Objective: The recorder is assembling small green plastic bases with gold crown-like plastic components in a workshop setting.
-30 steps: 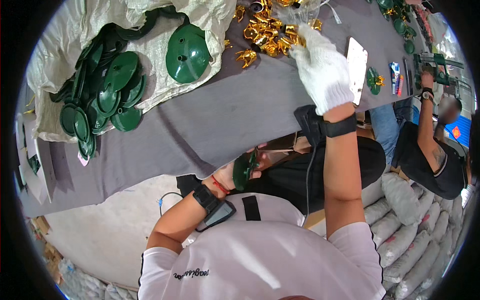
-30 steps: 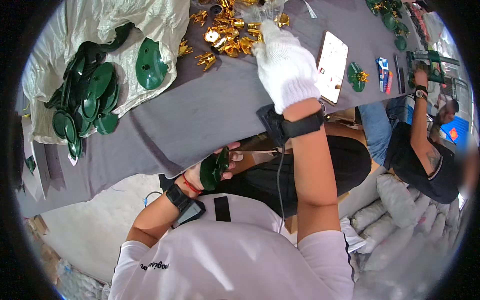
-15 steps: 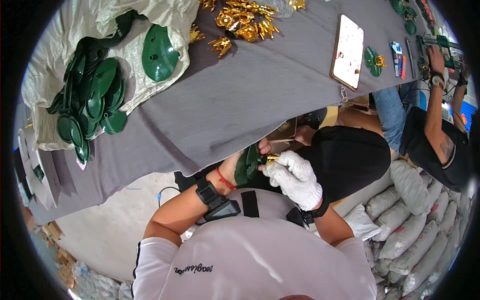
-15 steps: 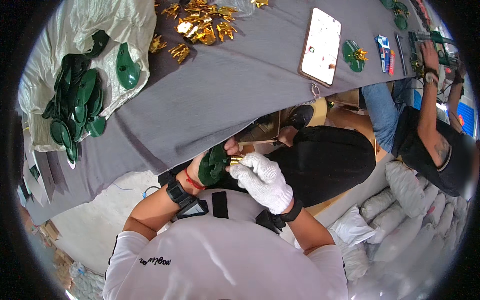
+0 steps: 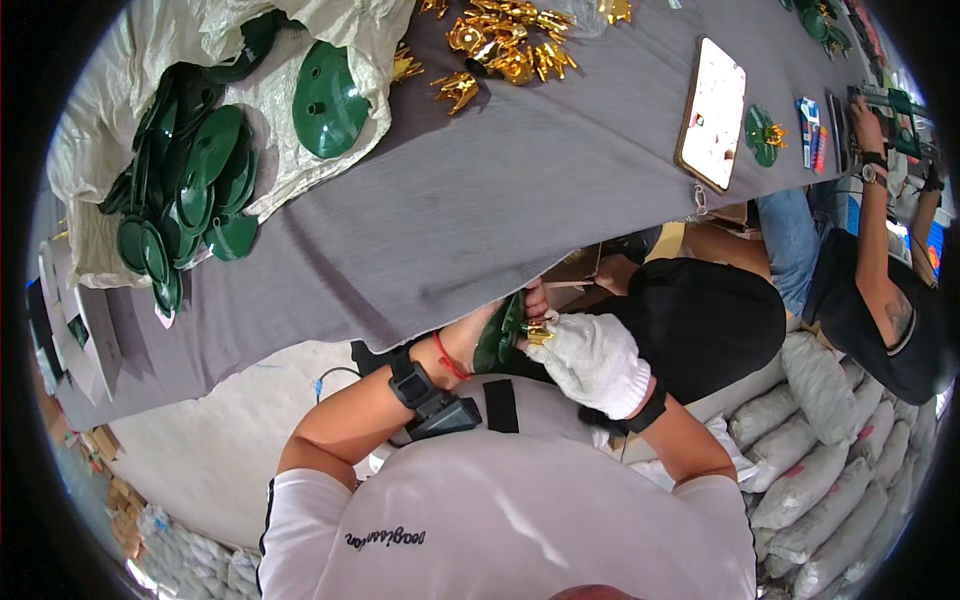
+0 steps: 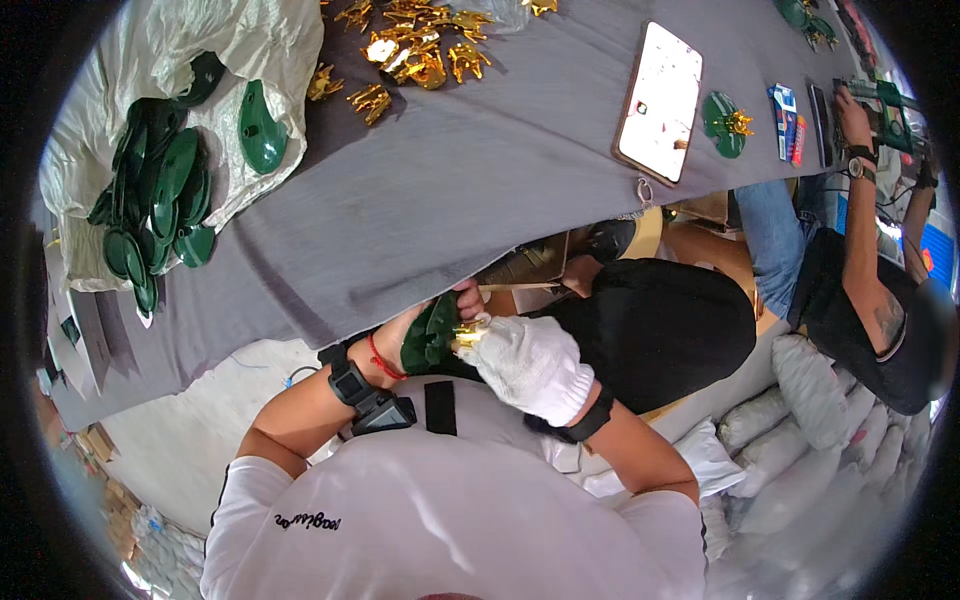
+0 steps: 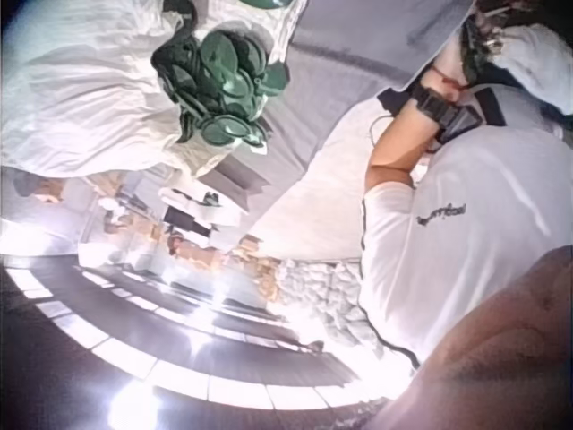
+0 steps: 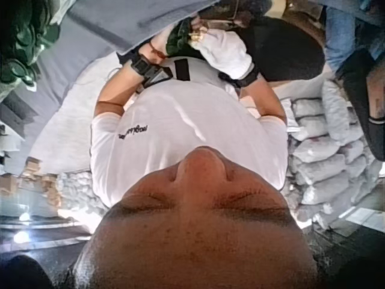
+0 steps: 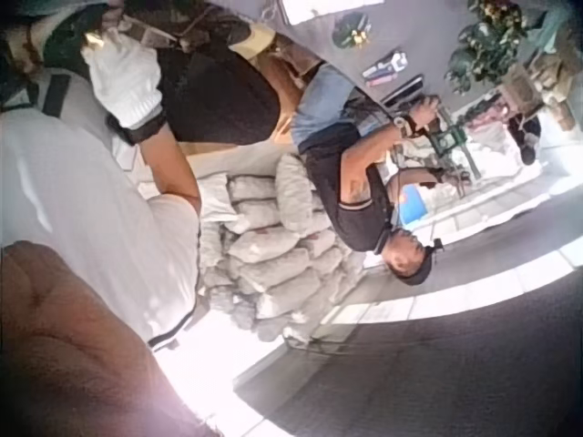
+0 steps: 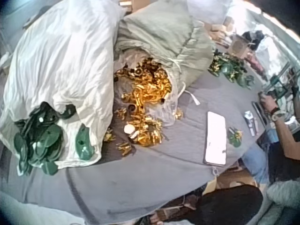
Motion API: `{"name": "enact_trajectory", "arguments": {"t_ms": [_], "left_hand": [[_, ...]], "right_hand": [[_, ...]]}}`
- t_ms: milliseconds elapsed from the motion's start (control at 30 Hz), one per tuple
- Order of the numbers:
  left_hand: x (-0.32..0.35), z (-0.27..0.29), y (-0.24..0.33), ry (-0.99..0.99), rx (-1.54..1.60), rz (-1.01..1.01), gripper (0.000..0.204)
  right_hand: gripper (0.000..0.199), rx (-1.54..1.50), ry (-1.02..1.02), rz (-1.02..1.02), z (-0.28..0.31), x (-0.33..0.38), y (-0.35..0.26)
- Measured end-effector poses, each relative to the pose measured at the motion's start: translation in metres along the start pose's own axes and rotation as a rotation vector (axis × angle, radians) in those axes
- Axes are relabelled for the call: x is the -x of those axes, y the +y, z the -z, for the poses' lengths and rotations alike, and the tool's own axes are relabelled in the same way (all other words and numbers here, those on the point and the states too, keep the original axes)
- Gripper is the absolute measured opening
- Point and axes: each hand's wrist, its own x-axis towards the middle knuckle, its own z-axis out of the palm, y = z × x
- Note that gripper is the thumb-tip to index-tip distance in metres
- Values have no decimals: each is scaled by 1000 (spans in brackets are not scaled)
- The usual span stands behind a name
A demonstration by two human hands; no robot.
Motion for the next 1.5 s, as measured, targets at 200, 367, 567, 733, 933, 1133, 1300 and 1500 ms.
{"name": "enact_trajectory", "arguments": {"t_ms": [200, 367, 567, 733, 933, 1133, 1300, 1500], "left_hand": [[-12, 26, -11, 86, -472, -167, 25], [-13, 35, -6, 64, -270, -177, 40], [11, 67, 10, -29, 121, -25, 38], [14, 56, 10, 10, -145, -96, 37], [29, 43, 7, -1, 12, -83, 39], [15, 15, 2, -67, -92, -195, 36], [-4, -11, -10, 49, -320, -289, 33], [-8, -3, -18, 20, -333, -148, 38]], "right_hand": [[15, -724, 74, -523, -17, -4, -19], [15, -794, 16, -849, 19, -26, -29], [25, 95, 365, -251, 82, -53, -52], [43, 499, 701, 70, 81, -157, -15], [28, 397, 722, 115, 81, -142, -10], [32, -275, 193, -17, 24, -15, -22], [28, -152, 192, -154, -15, 11, -5], [27, -699, 35, -598, -7, 12, -4]]}}
